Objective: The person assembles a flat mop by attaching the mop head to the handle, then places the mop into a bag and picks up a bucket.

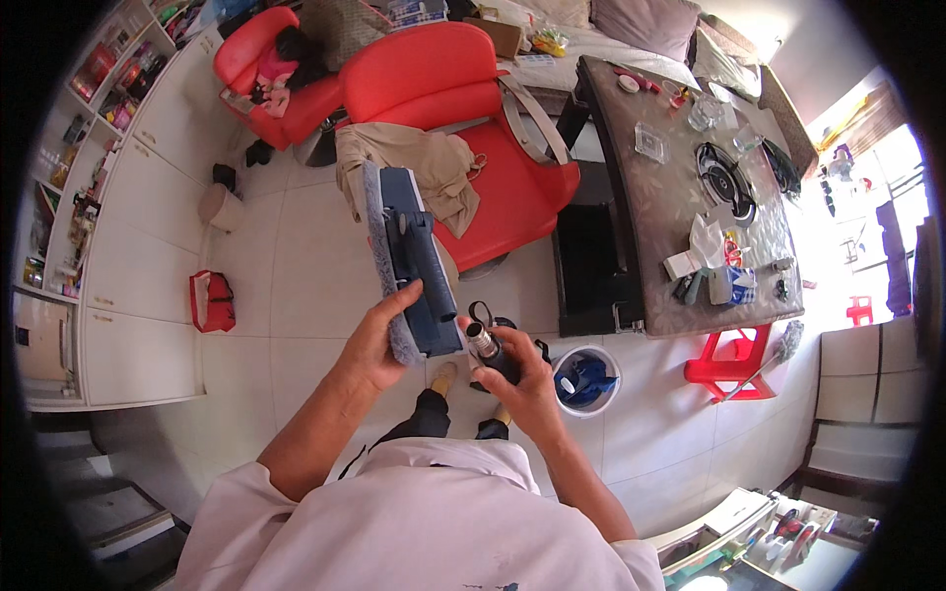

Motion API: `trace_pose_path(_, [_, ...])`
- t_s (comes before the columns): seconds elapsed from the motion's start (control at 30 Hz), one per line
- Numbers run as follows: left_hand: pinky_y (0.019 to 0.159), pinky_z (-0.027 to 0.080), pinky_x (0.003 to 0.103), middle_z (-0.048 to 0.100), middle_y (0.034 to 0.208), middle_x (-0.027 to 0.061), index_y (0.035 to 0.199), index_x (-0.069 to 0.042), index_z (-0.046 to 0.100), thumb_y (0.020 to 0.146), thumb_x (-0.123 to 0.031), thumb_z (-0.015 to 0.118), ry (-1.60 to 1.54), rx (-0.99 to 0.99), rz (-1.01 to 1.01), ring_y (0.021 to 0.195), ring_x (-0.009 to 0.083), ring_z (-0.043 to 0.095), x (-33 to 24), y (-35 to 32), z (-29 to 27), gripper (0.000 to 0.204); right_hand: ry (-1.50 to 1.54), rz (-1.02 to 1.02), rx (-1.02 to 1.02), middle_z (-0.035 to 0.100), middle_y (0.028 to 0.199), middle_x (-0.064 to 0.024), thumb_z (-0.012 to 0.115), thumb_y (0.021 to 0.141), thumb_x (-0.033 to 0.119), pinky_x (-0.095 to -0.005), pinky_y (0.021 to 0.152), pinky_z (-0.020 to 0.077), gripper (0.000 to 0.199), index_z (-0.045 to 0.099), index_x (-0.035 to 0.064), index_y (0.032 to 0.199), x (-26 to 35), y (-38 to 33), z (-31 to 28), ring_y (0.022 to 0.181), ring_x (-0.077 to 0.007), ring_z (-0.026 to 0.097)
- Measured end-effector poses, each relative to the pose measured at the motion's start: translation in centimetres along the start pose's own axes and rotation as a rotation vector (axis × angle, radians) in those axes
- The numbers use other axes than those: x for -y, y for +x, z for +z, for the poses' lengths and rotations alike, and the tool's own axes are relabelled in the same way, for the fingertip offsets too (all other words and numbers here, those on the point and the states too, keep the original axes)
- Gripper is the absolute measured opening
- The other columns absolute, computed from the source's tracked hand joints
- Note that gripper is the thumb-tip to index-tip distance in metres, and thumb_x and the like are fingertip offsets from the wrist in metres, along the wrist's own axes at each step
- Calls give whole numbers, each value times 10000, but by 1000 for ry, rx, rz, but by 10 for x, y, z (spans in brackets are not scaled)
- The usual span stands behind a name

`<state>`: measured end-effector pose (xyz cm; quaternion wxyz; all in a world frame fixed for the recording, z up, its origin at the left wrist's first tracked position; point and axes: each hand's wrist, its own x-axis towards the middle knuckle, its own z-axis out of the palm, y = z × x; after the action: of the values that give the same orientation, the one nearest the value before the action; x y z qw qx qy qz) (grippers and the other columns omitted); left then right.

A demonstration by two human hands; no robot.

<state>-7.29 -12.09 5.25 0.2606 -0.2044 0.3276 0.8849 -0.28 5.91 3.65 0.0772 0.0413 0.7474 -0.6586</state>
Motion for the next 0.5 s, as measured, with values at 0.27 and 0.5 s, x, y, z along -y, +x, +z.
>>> trace_pose_path(0.27, [797,478,485,602,1026,116,1161,-92,499,816,-347,589,98,-26,-108,922,269,608,-4,3,-7,439,-189,-44,-56,590,751,-76,757,703,203,-249,643,440,468,522,78,1087,-1,0,-3,674,-136,544])
trace_pose_path(0.5, [752,484,581,592,1029,115,1163,-127,492,817,-320,587,-34,-128,-186,963,300,581,-2,1,-6,408,-189,-24,-62,601,746,-88,761,698,208,-248,612,448,466,526,82,1080,6,0,-1,648,-141,559])
